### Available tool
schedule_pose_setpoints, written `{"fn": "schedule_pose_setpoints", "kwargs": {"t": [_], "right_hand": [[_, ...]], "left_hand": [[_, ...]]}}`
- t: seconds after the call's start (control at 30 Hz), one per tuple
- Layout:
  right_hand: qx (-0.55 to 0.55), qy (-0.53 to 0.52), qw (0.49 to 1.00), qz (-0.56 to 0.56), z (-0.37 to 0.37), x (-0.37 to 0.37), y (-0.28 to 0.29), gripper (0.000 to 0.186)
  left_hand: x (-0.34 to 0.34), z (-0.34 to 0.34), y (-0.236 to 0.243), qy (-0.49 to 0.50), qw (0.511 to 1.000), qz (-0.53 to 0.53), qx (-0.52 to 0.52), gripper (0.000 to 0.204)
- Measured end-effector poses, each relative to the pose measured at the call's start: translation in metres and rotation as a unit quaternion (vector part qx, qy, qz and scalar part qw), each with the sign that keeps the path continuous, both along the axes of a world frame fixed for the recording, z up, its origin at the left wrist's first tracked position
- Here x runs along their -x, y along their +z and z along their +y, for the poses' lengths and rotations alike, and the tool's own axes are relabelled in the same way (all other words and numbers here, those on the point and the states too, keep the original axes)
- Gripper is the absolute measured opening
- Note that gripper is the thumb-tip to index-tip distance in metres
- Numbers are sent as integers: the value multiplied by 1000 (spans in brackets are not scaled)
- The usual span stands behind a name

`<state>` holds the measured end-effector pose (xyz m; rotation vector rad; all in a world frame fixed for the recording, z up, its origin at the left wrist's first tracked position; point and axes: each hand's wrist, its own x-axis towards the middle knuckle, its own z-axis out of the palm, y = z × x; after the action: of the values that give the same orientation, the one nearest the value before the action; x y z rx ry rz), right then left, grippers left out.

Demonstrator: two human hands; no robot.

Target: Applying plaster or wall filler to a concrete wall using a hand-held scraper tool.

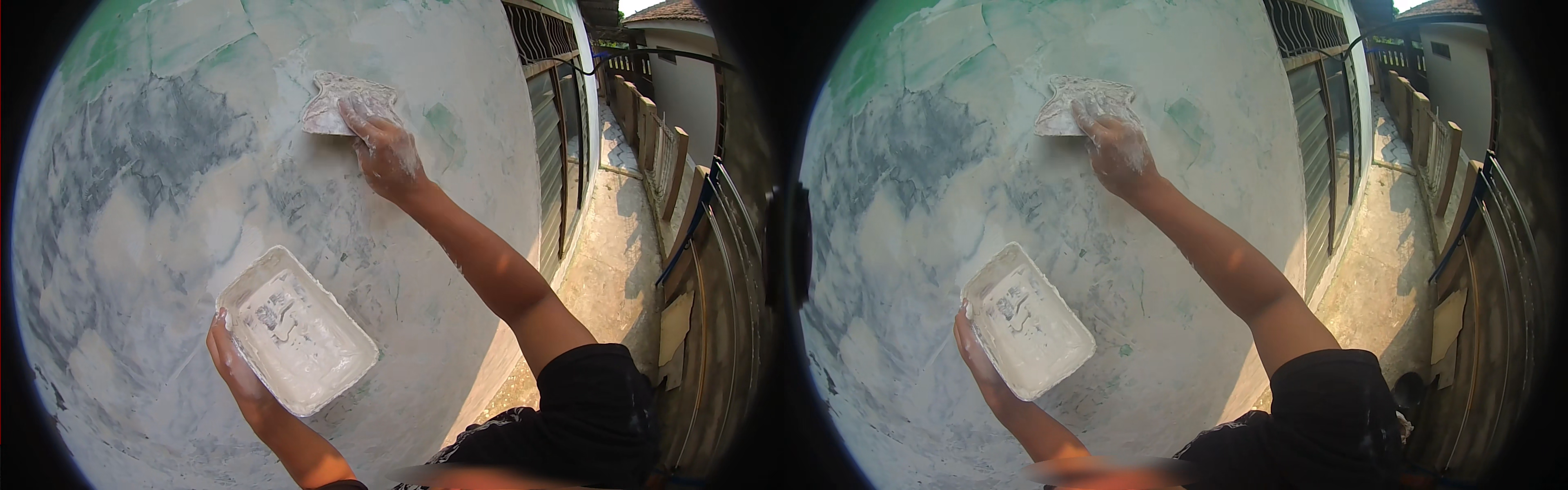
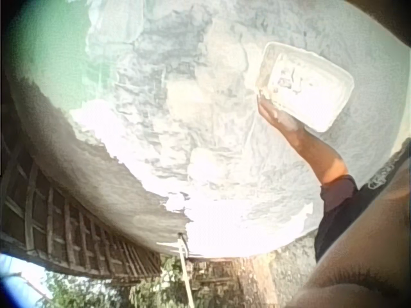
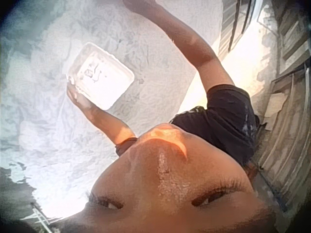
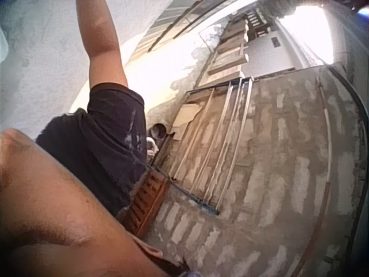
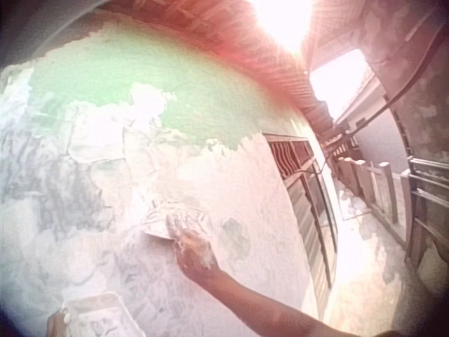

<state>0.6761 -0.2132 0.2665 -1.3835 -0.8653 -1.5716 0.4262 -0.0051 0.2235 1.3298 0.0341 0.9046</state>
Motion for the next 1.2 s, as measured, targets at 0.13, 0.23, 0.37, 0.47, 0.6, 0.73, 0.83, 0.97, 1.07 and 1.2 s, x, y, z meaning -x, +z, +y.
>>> {"fn": "schedule_pose_setpoints", "kwargs": {"t": [0.13,0.23,0.37,0.47,0.6,0.73,0.83,0.97,1.07,1.2], "right_hand": [[121,11,987,101,29,28,-74,59],[184,11,981,66,-3,37,-101,63],[64,56,995,-57,-50,17,-49,43],[-3,63,994,-88,-58,-7,23,35],[15,31,999,-2,-41,-20,62,35],[65,-37,997,-32,-9,8,-4,50],[192,-9,981,23,-3,56,-93,57],[258,43,965,33,-24,70,-111,52],[137,48,989,-31,-30,54,-70,44],[18,11,1000,-15,-7,29,-46,55]], "left_hand": [[13,-5,8,-1,1000,-2,25,44],[13,7,7,-28,1000,0,11,43],[4,-5,10,-5,1000,-8,8,40],[10,-1,11,-10,1000,-15,-4,39],[10,4,4,5,999,-21,-34,39],[27,13,-6,59,998,-17,-34,38],[46,17,-5,65,997,-16,-26,40],[50,24,0,122,992,-36,-6,44],[60,31,1,116,992,-41,-27,46],[62,41,-3,120,992,-47,-18,47]]}}
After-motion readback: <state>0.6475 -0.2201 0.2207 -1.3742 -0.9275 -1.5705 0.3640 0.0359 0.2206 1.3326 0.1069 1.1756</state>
